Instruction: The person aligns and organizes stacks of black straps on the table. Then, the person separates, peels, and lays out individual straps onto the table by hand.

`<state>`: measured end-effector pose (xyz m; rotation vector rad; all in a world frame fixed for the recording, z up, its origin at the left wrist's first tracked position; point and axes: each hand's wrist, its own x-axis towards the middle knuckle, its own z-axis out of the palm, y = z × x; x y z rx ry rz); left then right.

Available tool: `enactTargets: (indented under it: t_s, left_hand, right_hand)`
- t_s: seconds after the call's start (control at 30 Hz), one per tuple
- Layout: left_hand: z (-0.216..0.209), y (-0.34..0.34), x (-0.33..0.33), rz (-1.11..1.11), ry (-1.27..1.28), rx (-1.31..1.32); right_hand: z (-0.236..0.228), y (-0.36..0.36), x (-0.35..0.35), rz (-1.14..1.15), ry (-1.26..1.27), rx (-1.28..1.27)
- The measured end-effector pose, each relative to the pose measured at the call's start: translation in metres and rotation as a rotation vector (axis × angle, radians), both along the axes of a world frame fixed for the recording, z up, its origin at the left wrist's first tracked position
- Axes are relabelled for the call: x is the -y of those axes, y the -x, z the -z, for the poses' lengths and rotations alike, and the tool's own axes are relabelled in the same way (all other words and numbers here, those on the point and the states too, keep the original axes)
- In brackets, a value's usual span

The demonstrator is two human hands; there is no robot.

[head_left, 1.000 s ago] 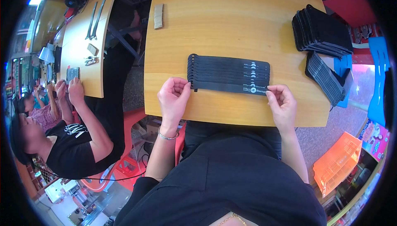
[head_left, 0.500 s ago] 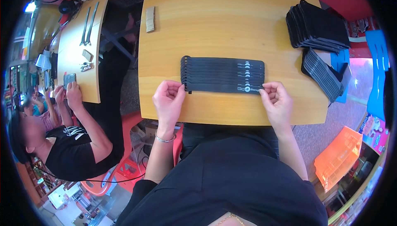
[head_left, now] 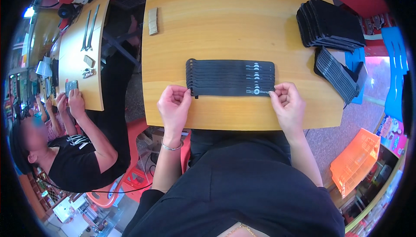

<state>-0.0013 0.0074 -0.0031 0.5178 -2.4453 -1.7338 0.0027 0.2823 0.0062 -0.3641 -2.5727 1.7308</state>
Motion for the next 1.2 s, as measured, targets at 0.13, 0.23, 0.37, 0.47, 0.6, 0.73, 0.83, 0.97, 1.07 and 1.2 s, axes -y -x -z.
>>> enactTargets:
  t_s: [0.13,0.23,0.37,0.47,0.6,0.73,0.83,0.97,1.07,1.2]
  left_hand:
    - [0.0011,-0.0003,0.0006,-0.004,-0.001,-0.005]
    - [0.0006,-0.0003,0.0007,-0.004,-0.005,0.001]
    - [-0.0006,0.0000,-0.0001,-0.003,-0.014,0.003]
    - [-0.0005,0.0001,0.0001,0.003,0.004,-0.005]
    - [0.0001,0.0003,0.0000,0.000,0.008,-0.005]
    - [-0.0008,0.0003,-0.0007,-0.003,-0.013,-0.005]
    - [0.0012,0.0002,0.0003,0.003,0.001,-0.012]
    - [0.0009,-0.0002,0.0001,0.005,0.002,-0.008]
    - [0.0007,-0.0004,-0.0006,-0.005,-0.013,-0.009]
    - [-0.0018,0.0002,-0.0018,-0.002,0.018,-0.007]
  right_hand:
    - [0.0005,0.0003,0.0004,-0.002,-0.025,-0.011]
    - [-0.0015,0.0009,0.0008,-0.005,-0.033,-0.010]
    - [-0.0014,0.0010,0.0012,-0.005,-0.042,-0.003]
    - [-0.0016,0.0012,0.0017,0.001,-0.039,-0.008]
    - [-0.0011,0.0014,0.0015,-0.001,-0.045,-0.012]
    - [-0.0011,0.0016,0.0011,-0.010,-0.048,-0.009]
    - [-0.0009,0.0016,0.0011,-0.014,-0.055,-0.016]
    - [-0.0003,0.0017,0.0012,-0.014,-0.062,-0.012]
    - [0.0008,0.0016,0.0009,-0.014,-0.059,-0.007]
    - [0.0006,0.0016,0.0011,-0.018,-0.070,-0.014]
